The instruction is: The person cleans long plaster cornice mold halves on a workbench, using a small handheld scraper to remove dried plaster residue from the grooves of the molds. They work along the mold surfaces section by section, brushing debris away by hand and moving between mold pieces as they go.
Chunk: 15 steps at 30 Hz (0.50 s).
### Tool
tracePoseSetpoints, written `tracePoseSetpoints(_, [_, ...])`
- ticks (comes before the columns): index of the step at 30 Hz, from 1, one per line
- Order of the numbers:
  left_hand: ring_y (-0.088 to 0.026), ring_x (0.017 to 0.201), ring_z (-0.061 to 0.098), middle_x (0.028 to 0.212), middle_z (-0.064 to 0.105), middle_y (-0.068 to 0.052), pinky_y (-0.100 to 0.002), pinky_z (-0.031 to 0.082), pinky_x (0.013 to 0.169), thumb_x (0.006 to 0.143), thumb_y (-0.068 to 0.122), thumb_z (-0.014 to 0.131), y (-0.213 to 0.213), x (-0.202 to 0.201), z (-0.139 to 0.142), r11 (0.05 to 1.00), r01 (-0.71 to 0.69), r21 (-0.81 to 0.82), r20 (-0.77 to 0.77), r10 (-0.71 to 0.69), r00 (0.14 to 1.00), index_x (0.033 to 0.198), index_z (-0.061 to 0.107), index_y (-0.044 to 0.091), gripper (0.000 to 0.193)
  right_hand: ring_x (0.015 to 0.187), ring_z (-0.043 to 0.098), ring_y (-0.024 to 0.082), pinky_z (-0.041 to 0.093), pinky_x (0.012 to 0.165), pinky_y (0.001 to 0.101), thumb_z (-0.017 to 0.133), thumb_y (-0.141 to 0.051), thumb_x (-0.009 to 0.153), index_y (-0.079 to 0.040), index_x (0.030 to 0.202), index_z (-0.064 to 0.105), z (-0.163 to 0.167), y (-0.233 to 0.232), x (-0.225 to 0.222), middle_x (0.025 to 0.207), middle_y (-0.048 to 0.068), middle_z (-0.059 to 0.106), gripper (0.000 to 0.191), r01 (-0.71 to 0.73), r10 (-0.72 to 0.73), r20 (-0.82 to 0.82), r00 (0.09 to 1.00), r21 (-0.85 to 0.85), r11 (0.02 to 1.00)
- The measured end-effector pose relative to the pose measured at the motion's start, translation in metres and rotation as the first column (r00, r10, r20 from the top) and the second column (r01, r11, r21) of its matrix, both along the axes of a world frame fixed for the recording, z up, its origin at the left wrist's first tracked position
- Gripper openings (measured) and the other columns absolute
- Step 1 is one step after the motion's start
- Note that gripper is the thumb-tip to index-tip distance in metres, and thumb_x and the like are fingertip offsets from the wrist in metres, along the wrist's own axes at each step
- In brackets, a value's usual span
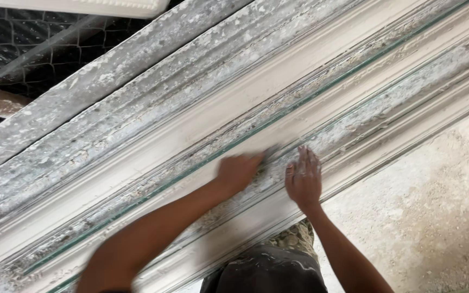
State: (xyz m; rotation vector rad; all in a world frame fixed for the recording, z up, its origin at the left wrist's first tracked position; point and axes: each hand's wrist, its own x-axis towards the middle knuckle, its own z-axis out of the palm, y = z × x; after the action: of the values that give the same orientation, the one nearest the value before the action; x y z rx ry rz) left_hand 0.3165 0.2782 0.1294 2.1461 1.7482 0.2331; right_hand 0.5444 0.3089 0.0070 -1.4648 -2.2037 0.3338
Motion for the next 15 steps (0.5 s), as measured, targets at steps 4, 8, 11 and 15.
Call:
tracePoseSetpoints(4, [-0.033,0.084,0.075,0.092,0.075,-0.011,-0.05,0.057,0.065,0.107,0.027,0.047,0.088,0.072,-0.033,0.999,0.0,-0.039,-0.088,-0.003,0.996,0.125,0.066,0.022,0.027,0.146,0.037,0.05,0.024,0.124,0.0587,0.041,-0.033,0.108,0.012,0.152,0.035,0.001,-0.005,0.009,0.153,0.036,0.042,0.063,-0.035,0.037,-0.22,0.975,0.017,0.999])
tracePoseSetpoints(8, [-0.032,0.076,0.073,0.087,0.073,-0.008,-0.049,0.055,0.054,0.103,0.029,0.049,0.054,0.035,-0.053,0.984,-0.089,-0.152,-0.129,0.07,0.989,0.133,0.062,0.032,0.033,0.151,0.03,0.05,0.02,0.127,0.0582,0.042,-0.037,0.109,0.009,0.154,0.033,-0.001,0.046,0.066,0.159,0.034,0.036,0.065,-0.133,0.15,-0.269,0.951,0.082,0.988])
tracePoseSetpoints(11, [-0.016,0.053,0.058,0.077,0.061,-0.003,-0.031,0.047,0.04,0.109,0.033,0.041,-0.014,-0.017,-0.043,0.928,-0.115,-0.355,-0.358,-0.021,0.934,0.149,0.047,0.045,0.042,0.155,0.023,0.053,0.015,0.129,0.0603,0.031,-0.04,0.112,0.011,0.159,0.028,-0.003,0.13,0.132,0.164,0.037,0.029,0.069,-0.156,0.157,-0.011,0.987,0.069,0.985])
tracePoseSetpoints(15, [-0.013,0.053,0.06,0.081,0.065,0.0,-0.032,0.05,0.042,0.102,0.038,0.049,-0.097,-0.071,-0.003,0.925,-0.221,-0.309,-0.305,0.124,0.944,0.142,0.052,0.045,0.041,0.153,0.026,0.053,0.016,0.125,0.0647,0.033,-0.044,0.111,0.007,0.154,0.039,-0.006,0.198,0.172,0.162,0.033,0.037,0.068,-0.185,0.18,0.198,0.964,0.006,0.983])
